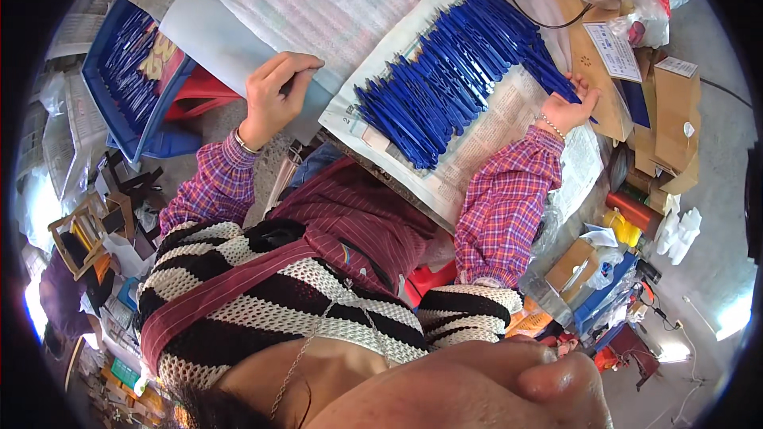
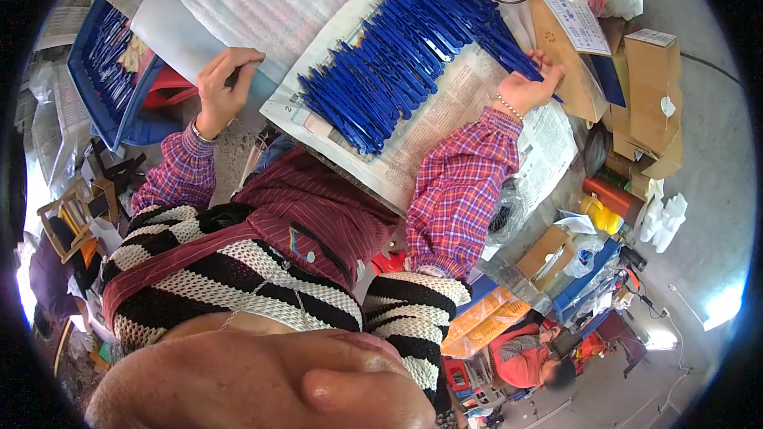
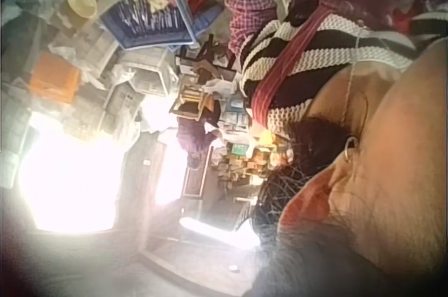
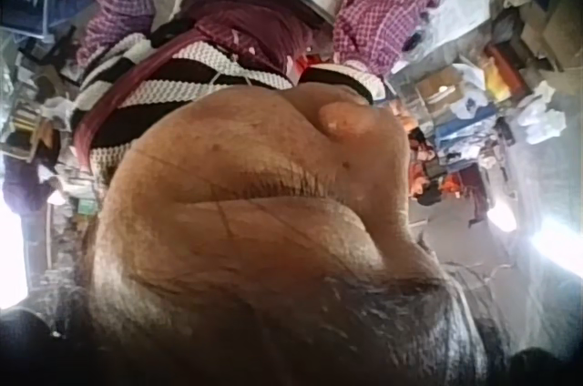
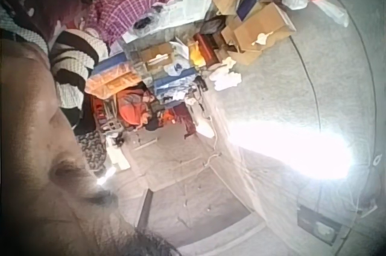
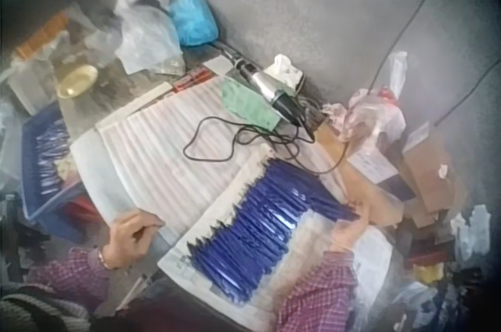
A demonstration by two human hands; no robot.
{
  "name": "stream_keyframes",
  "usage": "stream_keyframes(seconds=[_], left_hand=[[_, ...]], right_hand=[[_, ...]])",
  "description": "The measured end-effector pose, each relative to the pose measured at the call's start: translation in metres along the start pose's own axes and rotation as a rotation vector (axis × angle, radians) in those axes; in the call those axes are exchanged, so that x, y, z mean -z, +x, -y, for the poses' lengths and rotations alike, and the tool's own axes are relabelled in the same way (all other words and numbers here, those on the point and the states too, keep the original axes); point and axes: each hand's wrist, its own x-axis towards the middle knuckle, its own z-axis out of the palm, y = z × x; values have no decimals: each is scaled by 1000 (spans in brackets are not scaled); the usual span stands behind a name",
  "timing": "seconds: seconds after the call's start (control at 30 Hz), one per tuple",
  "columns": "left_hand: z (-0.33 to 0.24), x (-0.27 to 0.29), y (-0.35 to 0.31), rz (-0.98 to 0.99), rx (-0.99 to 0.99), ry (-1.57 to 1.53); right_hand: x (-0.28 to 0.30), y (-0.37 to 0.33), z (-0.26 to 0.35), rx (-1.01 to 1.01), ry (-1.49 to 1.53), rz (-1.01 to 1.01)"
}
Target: Assembling small blue pen components using hands and pliers at a workshop table.
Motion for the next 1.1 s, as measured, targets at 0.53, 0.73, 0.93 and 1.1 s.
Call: stream_keyframes(seconds=[0.53, 0.73, 0.93, 1.1], left_hand=[[5, -3, -1, -8, -1, 26], [4, -3, 0, -2, -2, 39], [6, -3, 0, -5, -7, 49], [8, -4, 0, -12, -26, 59]], right_hand=[[8, -26, 25, 107, -458, -138], [-4, -37, 25, 84, -617, -16], [-3, -39, 17, 146, -755, 129], [5, -39, 15, 229, -944, 228]])
